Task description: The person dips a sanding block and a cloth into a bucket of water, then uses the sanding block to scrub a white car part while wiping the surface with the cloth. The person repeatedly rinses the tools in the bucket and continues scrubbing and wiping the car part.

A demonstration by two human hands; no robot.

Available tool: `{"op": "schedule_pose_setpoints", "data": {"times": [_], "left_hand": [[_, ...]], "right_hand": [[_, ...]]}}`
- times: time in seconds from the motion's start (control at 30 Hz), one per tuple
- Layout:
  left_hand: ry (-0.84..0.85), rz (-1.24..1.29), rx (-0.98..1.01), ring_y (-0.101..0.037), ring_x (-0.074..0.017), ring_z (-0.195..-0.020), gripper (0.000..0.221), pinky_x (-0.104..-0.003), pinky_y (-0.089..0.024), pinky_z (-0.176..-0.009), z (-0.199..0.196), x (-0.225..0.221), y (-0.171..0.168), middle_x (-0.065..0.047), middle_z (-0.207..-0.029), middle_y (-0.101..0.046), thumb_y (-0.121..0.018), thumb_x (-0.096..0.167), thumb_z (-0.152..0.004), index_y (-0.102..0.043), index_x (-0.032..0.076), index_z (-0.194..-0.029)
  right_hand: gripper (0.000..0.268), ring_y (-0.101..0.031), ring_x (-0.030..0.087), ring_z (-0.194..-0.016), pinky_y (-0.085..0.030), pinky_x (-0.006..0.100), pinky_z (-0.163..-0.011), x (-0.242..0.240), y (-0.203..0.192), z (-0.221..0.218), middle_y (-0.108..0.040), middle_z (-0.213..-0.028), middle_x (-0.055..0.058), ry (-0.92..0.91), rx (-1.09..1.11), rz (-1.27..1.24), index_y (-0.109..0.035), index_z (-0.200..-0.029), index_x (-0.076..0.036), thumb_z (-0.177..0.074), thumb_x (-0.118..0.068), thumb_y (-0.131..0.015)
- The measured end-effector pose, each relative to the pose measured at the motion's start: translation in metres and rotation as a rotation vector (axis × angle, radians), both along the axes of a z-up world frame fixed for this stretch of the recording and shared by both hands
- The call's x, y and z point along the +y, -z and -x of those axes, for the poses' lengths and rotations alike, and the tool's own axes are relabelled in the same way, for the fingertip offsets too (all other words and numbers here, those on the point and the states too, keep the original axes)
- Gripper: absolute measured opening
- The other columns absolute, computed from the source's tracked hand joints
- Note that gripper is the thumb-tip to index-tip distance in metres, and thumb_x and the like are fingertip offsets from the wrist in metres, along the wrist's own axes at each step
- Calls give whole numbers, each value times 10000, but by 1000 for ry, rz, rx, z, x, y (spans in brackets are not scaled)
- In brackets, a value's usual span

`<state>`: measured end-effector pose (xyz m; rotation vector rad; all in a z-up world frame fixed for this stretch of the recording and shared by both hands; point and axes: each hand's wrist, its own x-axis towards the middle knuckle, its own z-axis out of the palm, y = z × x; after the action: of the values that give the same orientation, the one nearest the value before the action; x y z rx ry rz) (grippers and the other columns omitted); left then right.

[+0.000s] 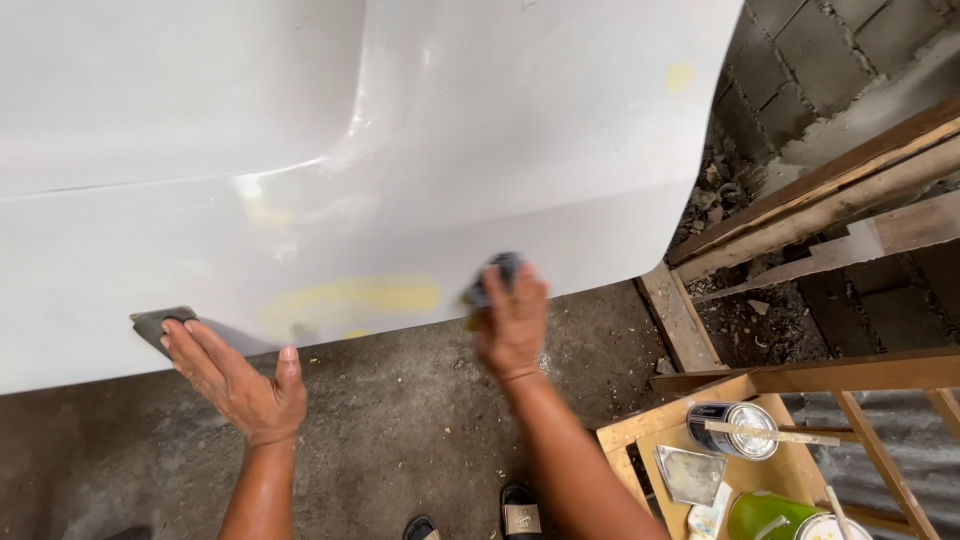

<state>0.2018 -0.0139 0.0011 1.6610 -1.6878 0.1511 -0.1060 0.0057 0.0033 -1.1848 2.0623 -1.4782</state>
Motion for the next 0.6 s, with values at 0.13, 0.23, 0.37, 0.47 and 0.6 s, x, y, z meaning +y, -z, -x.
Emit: {"op": "schedule_pose_setpoints", "data": {"times": [0.13, 0.23, 0.37, 0.47, 0.6], "left_hand": [[-15, -3, -14, -15, -445, -1642, 1026, -633, -39, -1349, 13, -4, 10, -252, -1750, -11, -244, 787, -1002, -12, 58, -1686], [-26, 19, -27, -5, -402, -1653, 1030, -609, -24, -1334, 48, -7, 24, -222, -1758, 4, -233, 806, -978, 14, 105, -1691], [91, 145, -161, 46, -294, -1651, 999, -568, 5, -1323, 114, -2, 31, -141, -1758, 53, -254, 773, -971, 53, 144, -1684], [410, 101, -313, 89, -242, -1617, 951, -553, 11, -1301, 175, 14, 50, -117, -1736, 95, -334, 664, -1000, 61, 114, -1667], [953, -172, -678, 103, -233, -1607, 779, -479, 9, -1306, 271, 19, 60, -124, -1753, 77, -384, 395, -1066, -48, 53, -1680]], "right_hand": [[382, -424, 499, -1181, -452, 565, -1007, -10, 35, 127, -383, -1352, 463, 170, -47, 314, -377, -1479, -18, -1170, -236, -435], [479, -418, 423, -1463, -431, 499, -1201, -4, 36, 161, -353, -1591, 361, 328, 513, 448, -312, -1661, -177, -1194, -204, -412], [506, -465, 383, -1422, -413, 437, -1170, 3, 18, 169, -405, -1567, 279, 246, 176, 379, -324, -1636, -134, -1150, -160, -464], [498, -529, 311, -1319, -457, 390, -1091, 14, 33, 197, -483, -1492, 197, 153, -5, 398, -356, -1607, -104, -1127, -146, -478], [462, -619, 183, -1032, -534, 317, -865, 33, 47, 211, -628, -1230, 86, 106, -465, 263, -430, -1538, -107, -1082, -177, -464]]}}
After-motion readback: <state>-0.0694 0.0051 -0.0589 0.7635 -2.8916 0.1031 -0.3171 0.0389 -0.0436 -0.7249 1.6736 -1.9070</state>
